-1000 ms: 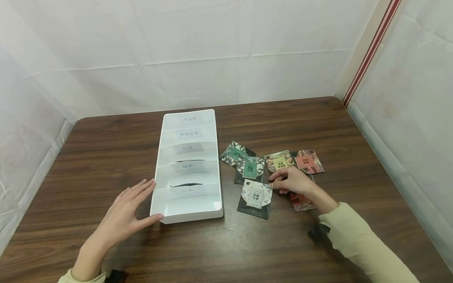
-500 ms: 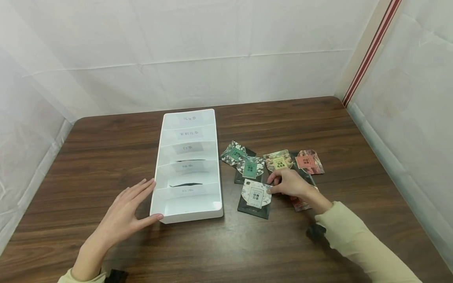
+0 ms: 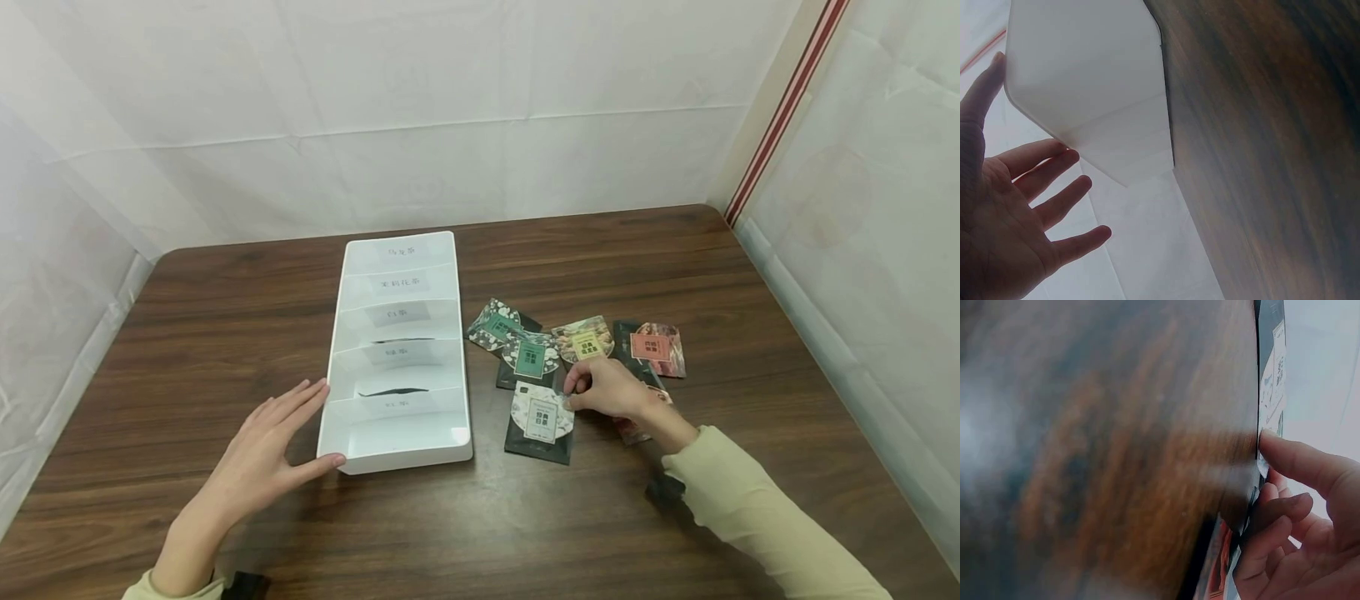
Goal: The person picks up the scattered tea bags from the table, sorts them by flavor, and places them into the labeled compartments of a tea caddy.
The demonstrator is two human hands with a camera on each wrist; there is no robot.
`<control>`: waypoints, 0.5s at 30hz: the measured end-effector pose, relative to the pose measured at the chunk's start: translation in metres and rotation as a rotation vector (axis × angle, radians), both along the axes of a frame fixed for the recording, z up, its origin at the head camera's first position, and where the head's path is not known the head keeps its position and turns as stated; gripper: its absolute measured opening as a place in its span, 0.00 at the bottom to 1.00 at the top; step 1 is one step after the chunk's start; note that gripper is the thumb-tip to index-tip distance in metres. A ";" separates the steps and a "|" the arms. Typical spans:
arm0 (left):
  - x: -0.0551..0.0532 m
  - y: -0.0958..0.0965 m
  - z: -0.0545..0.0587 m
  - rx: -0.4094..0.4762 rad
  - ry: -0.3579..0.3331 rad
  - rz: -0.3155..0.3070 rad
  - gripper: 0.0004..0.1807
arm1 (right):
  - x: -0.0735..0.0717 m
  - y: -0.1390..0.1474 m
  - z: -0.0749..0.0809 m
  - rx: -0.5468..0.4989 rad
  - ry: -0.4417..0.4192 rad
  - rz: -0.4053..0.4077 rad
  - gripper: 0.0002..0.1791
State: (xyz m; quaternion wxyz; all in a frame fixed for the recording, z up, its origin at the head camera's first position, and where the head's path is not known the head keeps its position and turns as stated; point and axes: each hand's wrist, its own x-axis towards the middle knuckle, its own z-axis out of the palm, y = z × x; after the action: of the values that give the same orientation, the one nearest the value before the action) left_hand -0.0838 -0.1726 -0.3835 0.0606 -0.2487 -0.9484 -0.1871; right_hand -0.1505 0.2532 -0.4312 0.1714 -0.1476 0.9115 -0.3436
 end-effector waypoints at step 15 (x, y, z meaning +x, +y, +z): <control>0.001 0.000 0.000 -0.002 0.001 0.001 0.45 | -0.004 0.002 0.008 -0.197 -0.165 -0.061 0.06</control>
State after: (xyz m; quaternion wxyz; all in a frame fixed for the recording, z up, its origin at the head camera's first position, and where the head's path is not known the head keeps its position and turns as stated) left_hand -0.0831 -0.1729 -0.3834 0.0607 -0.2481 -0.9488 -0.1860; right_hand -0.1541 0.2548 -0.4232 0.2199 -0.1072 0.8603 -0.4472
